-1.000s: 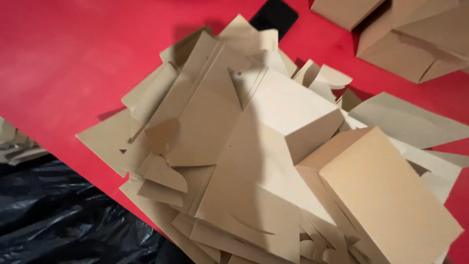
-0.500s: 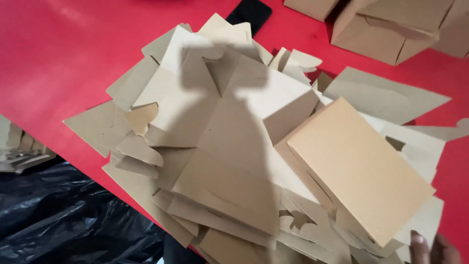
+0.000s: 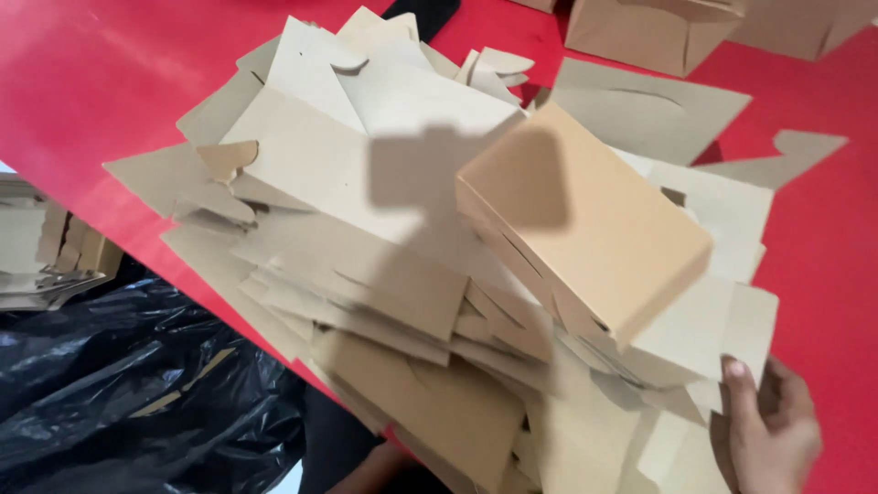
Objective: Folding flat cardboard templates into small boxes and stacking them on a table.
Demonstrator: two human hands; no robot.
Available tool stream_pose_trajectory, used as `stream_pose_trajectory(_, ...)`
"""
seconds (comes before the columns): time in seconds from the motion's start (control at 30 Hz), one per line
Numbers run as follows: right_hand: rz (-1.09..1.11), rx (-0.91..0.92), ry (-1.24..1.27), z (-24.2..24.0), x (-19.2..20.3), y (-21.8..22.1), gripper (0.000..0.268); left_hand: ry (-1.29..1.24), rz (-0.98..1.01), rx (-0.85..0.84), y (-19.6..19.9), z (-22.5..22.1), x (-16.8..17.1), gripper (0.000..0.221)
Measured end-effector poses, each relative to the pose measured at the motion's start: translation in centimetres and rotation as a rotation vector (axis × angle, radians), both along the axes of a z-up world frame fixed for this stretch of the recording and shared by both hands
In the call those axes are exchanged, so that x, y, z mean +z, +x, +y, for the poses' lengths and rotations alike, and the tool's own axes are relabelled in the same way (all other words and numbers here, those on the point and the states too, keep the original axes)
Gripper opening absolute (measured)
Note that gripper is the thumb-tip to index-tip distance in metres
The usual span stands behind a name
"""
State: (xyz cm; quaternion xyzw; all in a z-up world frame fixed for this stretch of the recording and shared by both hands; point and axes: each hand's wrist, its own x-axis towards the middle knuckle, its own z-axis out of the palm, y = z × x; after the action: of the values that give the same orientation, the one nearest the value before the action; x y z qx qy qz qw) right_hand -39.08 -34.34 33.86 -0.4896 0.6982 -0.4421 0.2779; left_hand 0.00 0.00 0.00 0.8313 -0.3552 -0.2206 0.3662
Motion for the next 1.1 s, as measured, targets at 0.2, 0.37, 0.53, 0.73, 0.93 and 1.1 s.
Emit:
stream_pose_trajectory(0.2,0.1,0.074,0.147,-0.1,2.6,-1.1,0.064,-0.07,-0.078,0.028,3.9,-11.6,21.2,0.023)
stream_pose_trajectory(0.37,0.39,0.244,0.221,-1.5,5.3,-3.4,0.075,-0.549,-0.114,0.163,2.4,-10.1,32.8,0.015)
stream_pose_trajectory(0.53,0.376,0.386,-0.101,-1.1,11.6,-0.7,0.093,-0.855,-0.569,0.005,-3.2,-13.0,46.4,0.023)
stream_pose_trajectory(0.73,-0.282,0.826,-0.234,-2.3,15.7,5.0,0.059,-0.745,-0.755,-0.574,-9.0,-21.9,54.9,0.052)
stream_pose_trajectory(0.93,-0.401,1.073,-0.442,-6.0,11.2,5.9,0.084,-0.159,-0.303,-0.696,-12.2,-25.9,54.6,0.124)
stream_pose_trajectory(1.1,-0.208,0.916,-0.596,-2.0,13.5,6.9,0.081,-0.373,-0.22,-0.739,-10.0,-25.8,52.7,0.112)
